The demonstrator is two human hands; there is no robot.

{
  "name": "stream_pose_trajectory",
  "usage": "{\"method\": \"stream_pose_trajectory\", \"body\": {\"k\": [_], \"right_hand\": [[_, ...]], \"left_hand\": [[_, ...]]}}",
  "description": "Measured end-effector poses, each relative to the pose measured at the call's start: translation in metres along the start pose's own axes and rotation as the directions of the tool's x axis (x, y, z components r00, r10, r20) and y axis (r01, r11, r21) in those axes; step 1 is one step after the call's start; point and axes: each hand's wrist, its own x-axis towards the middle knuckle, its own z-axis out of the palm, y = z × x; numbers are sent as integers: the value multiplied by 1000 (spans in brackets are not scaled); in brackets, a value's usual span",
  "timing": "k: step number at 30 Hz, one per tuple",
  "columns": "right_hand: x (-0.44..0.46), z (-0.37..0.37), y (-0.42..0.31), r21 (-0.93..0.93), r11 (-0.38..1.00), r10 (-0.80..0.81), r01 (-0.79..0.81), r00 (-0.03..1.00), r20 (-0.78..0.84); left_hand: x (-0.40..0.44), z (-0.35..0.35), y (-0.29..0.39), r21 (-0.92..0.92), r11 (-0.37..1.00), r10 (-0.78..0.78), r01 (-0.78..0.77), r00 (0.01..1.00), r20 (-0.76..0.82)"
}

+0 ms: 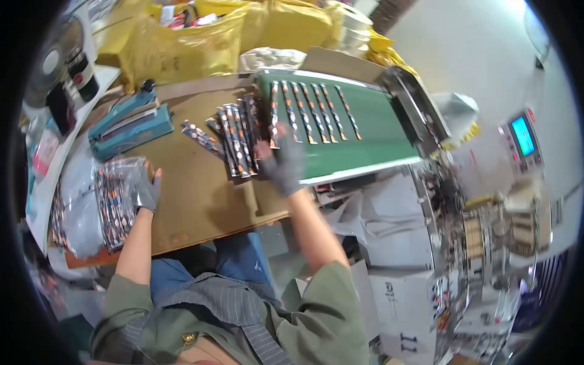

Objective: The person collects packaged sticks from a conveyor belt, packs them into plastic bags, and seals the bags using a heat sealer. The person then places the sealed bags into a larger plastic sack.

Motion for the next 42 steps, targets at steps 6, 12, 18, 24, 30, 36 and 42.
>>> {"method": "stream_pose_trajectory", "body": {"k": [6,12,18,24,30,36,42], "right_hand": [[66,-49,195,-401,526,772,-750,619,-145],[87,46,112,-345,914,364,-214,809,462],[66,157,64,-405,851,424,-333,891,159],[69,170,40,-305,712,671,-633,486,559],[0,212,-33,465,-88,256,-881,431,865],[33,141,-138,815,-26,62,-579,813,579],[31,103,-189,853,0,-112,-521,848,518]], "left_hand": [[-2,-17,19,3,997,-79,79,997,12],[35,21,125,-467,756,-411,459,888,206],[67,84,203,-432,728,-445,533,846,295],[73,66,167,-710,314,-222,631,776,591],[59,5,104,-573,292,-210,766,636,743],[43,-132,124,-936,247,174,249,939,296],[7,-151,96,-858,509,281,74,927,247]]}}
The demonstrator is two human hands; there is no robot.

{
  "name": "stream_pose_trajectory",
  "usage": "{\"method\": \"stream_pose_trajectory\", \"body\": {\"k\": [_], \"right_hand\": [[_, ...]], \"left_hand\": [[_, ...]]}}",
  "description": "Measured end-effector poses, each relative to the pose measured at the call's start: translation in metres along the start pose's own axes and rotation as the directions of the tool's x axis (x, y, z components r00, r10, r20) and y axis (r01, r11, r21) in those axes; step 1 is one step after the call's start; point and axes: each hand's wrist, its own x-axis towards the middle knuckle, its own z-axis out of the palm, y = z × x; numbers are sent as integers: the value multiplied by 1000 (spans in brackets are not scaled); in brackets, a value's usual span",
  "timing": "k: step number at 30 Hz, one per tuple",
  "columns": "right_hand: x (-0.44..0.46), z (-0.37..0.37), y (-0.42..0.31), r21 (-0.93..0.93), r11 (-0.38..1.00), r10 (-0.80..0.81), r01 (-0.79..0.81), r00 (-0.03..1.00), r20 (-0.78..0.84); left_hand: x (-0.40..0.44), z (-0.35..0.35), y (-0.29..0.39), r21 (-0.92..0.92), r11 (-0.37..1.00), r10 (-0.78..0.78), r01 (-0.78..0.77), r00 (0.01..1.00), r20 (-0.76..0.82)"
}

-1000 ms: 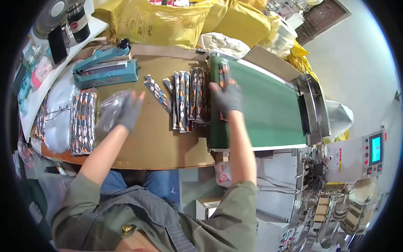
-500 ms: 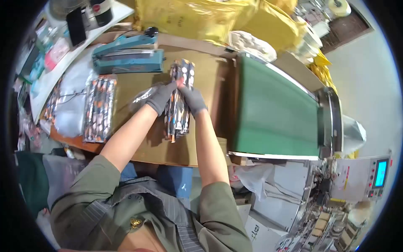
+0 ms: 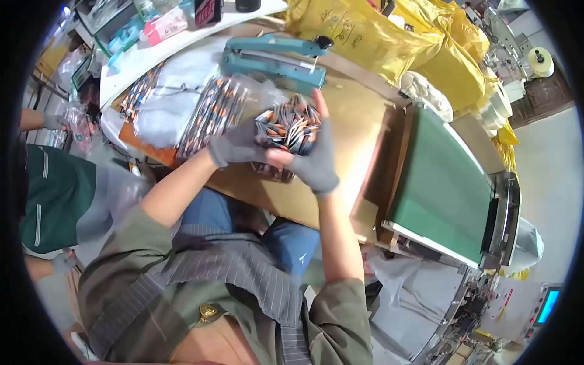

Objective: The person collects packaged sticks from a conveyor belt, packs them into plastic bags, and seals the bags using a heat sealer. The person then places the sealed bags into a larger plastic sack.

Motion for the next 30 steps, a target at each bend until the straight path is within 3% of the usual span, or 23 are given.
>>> {"method": "stream_pose_trajectory", "body": {"k": [1,2,3,5,6,7,9,10,11,13,14,16,17,18,19,21,22,23,24,25,26,28,30], "right_hand": [[-5,11,5,-56,998,14,-14,1000,-4],[-11,18,2,-79,991,104,-112,990,-96],[-16,32,-6,-79,991,99,-107,990,-97],[-35,61,-18,-96,988,104,-125,975,-198],[-36,65,-20,-270,959,-118,83,986,-115],[-35,65,-20,-260,963,-104,70,988,-116],[-27,55,-20,-310,904,355,-293,920,166],[-29,43,-4,-257,825,562,-504,783,269],[-44,40,14,-249,820,569,-515,778,265],[-54,45,33,63,880,445,-472,862,245],[-62,50,29,202,834,449,-513,845,292],[-65,59,21,178,848,455,-499,858,238],[-65,62,20,150,867,446,-475,874,193],[-64,63,24,187,851,446,-491,863,236],[-62,56,35,109,842,485,-528,830,274],[-57,60,58,-322,943,148,-83,971,185],[-60,61,56,-183,975,136,-125,989,50],[-64,62,55,-35,991,122,-125,989,-85],[-76,46,44,467,822,298,-327,945,137],[-91,52,36,653,655,295,-380,924,242],[-107,58,27,780,442,289,-444,893,345],[-171,67,16,463,686,632,-562,775,4],[-219,54,19,-190,594,786,-782,614,-69]], "left_hand": [[-8,6,3,181,977,107,-110,994,24],[-16,1,9,-15,997,-68,69,994,88],[-21,-4,31,30,985,-171,168,969,176],[-46,0,55,-205,945,-223,256,959,172],[-61,-2,50,-308,897,-240,316,936,258],[-75,-3,38,-289,886,-273,362,912,307],[-107,23,24,-786,360,-330,503,856,397],[-124,29,16,-791,296,-390,535,824,412],[-136,34,4,-814,286,-366,506,843,395],[-137,21,10,-507,838,-239,203,971,-5],[-137,0,4,-310,914,-270,262,963,17],[-120,-43,17,-354,851,-451,388,886,-112],[-107,-56,51,-594,705,-601,387,771,-210],[-102,-47,72,-591,707,-598,388,775,-207],[-98,-23,91,-372,864,-416,341,898,-144],[-112,9,104,211,978,-3,-1,1000,20],[-121,19,107,534,813,231,-232,970,70],[-125,20,111,613,714,366,-338,927,84],[-132,13,92,499,842,280,-204,956,-81],[-133,8,86,351,933,161,-75,962,-223],[-149,15,87,-119,981,-176,153,960,-219],[-174,29,77,541,803,344,-250,936,-78],[-222,38,62,517,816,179,-259,963,200]]}}
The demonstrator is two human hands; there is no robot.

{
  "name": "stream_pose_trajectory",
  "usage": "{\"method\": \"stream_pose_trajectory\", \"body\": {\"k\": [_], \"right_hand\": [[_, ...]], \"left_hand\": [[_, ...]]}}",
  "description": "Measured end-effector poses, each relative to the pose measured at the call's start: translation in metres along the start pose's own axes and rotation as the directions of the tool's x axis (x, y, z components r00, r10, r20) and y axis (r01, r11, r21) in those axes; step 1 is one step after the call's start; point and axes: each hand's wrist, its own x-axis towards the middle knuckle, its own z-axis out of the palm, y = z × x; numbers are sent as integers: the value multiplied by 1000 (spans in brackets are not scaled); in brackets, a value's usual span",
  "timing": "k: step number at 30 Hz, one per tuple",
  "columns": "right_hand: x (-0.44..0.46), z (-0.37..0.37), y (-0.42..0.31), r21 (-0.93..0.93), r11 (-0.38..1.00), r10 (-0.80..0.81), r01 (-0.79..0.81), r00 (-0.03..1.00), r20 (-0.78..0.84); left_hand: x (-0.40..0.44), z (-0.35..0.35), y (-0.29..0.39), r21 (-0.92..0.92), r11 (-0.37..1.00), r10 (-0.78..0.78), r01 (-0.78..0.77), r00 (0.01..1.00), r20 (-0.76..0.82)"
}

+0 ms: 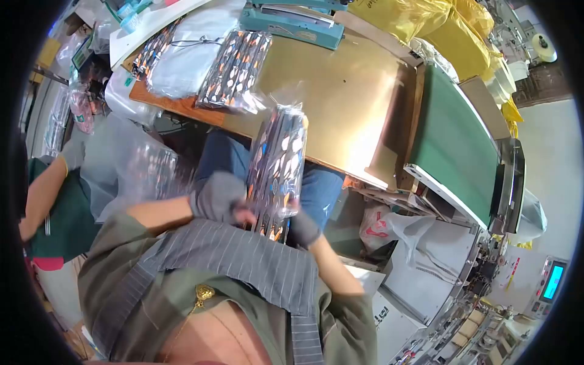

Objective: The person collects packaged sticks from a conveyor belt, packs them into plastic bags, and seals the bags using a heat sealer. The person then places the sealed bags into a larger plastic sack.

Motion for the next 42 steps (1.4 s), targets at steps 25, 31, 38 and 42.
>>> {"method": "stream_pose_trajectory", "body": {"k": [25,31,38,42], "right_hand": [[52,-152,-219,-639,580,-810,505,444,-384],[16,-147,-255,-823,466,-790,326,572,-221],[58,-94,-229,-909,69,-877,412,459,142],[93,-83,-250,-405,661,-744,631,620,-248]], "left_hand": [[250,-109,-48,-6,923,-385,385,923,-12],[239,-115,-25,4,935,-356,356,933,54],[240,-143,13,-115,956,-259,271,960,109],[225,-138,-58,-306,939,-197,158,975,-101]]}}
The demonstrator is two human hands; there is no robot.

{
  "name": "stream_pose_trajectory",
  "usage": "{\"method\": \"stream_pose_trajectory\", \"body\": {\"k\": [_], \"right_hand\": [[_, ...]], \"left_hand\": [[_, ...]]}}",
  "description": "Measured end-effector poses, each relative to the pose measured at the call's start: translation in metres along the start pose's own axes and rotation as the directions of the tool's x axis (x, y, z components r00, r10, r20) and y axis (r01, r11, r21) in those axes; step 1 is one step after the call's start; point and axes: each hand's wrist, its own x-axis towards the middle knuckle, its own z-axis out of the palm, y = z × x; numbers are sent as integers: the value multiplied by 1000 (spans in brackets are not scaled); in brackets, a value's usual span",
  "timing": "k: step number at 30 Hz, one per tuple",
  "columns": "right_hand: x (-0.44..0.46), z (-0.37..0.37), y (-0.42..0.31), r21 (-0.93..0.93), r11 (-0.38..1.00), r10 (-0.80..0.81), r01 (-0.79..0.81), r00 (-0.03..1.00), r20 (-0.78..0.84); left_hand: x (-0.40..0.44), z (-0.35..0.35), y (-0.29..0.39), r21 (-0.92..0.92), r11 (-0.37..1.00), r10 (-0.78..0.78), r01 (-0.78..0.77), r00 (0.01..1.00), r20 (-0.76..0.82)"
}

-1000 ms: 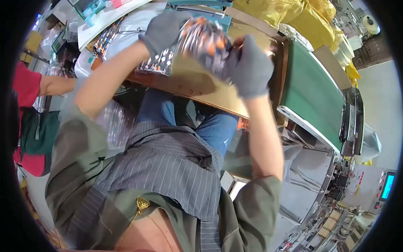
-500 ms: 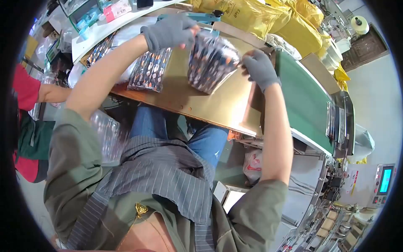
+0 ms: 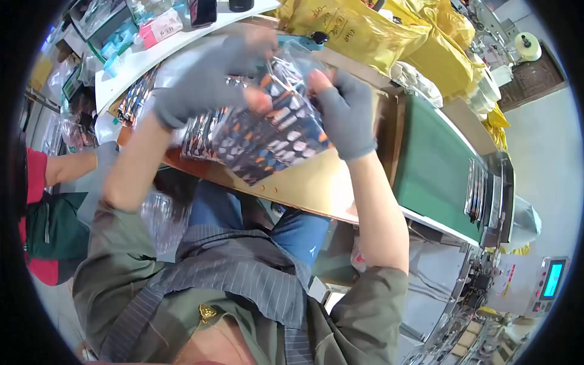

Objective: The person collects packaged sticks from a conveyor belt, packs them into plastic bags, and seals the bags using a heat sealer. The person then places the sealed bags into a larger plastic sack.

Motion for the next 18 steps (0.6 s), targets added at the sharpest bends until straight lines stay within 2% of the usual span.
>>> {"method": "stream_pose_trajectory", "body": {"k": [1,2,3,4,5,6,7,8,10,11,12,13,14,15,16,18], "right_hand": [[17,12,20,-5,1000,-7,7,1000,-10],[34,17,52,-415,894,-160,168,986,54],[52,22,83,-732,603,-282,317,943,175],[68,23,102,-865,399,-155,304,952,263],[84,24,119,-861,408,-152,303,953,263],[105,24,134,-832,534,-241,152,970,22],[128,24,144,-751,660,-288,23,931,-224],[153,24,150,-745,666,-289,30,932,-220],[192,34,147,-767,642,-400,21,862,-312],[203,37,138,-758,652,-398,23,861,-317],[208,43,100,-748,662,-361,46,894,-265],[212,46,75,-737,671,-328,74,922,-206],[216,48,67,-730,678,-335,85,920,-205],[216,50,63,-803,588,-345,94,928,-143],[216,52,63,-866,489,-348,107,934,-80],[214,44,105,-921,390,-264,13,960,-98]], "left_hand": [[-1,7,-5,223,930,-333,291,925,182],[-8,22,-68,14,960,-279,279,955,103],[-4,19,-83,-18,886,-458,464,881,119],[1,15,-98,-44,778,-616,627,774,144],[-1,21,-130,-39,772,-624,634,768,142],[-4,29,-173,-172,792,-592,586,806,18],[-4,29,-199,-295,807,-561,511,820,-115],[-3,26,-205,-349,784,-561,513,827,-46],[11,17,-226,-345,744,-622,572,782,-44],[19,14,-235,-348,701,-674,623,738,-38],[34,7,-215,-213,664,-746,717,654,-123],[47,1,-230,-113,585,-809,803,571,-138],[48,-3,-250,-267,604,-786,751,618,-38],[51,-9,-248,-420,590,-742,690,668,55],[54,-12,-246,-417,593,-744,688,667,43],[58,-10,-235,-149,618,-785,772,594,-177]]}}
